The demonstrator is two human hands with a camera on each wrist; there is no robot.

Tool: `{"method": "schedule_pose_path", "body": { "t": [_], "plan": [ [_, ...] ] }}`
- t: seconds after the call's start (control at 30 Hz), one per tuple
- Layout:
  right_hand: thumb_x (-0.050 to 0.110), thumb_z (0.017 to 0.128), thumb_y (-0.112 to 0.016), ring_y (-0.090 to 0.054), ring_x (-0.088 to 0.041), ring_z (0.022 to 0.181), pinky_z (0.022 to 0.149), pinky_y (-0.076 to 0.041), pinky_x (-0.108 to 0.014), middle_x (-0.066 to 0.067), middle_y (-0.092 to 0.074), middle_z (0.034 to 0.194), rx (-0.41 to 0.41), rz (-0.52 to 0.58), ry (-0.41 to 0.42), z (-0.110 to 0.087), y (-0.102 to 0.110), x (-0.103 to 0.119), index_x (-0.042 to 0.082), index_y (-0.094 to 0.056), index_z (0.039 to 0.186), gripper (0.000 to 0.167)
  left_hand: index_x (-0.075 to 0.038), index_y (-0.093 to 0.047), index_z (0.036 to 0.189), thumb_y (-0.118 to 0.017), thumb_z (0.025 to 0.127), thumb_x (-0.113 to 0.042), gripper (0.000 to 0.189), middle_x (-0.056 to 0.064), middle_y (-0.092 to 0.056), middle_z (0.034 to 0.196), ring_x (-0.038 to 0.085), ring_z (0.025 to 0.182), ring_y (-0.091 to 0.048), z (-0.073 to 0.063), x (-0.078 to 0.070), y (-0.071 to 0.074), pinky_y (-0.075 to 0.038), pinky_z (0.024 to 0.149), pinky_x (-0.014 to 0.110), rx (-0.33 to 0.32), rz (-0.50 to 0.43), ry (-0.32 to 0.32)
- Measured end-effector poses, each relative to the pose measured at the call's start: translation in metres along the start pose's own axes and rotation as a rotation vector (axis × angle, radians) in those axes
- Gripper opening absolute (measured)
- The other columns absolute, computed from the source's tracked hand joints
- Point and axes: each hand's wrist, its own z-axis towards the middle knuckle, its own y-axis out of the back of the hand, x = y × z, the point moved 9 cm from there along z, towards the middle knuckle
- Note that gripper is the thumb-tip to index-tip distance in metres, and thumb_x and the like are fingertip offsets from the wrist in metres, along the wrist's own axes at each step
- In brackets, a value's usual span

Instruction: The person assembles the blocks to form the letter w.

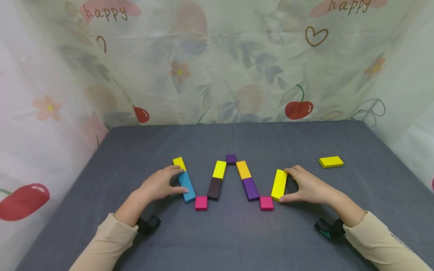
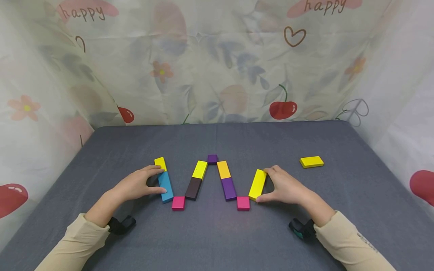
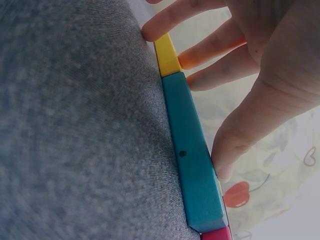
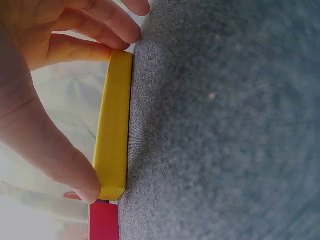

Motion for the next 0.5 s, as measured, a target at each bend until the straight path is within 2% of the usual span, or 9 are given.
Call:
{"method": "schedule_pose_path", "body": {
  "t": [0.5],
  "plan": [
    [0.056,0.067,-0.076,-0.054,-0.031,0.105,0.091,-0.048,-0.051,-0.022,-0.05,0.122,0.006,0.001,0.0,0.0003,-0.0007,-0.0008,-0.007,-0.044,0.132,0.095,-0.003,-0.049,0.134,-0.071,0.077,-0.048,0.075,0.02,-0.044,0.141,0.039,0.128,-0.044,-0.0001,0.0001,0.0,-0.04,0.101,0.055,0.002,-0.004,-0.002]
  ]
}}
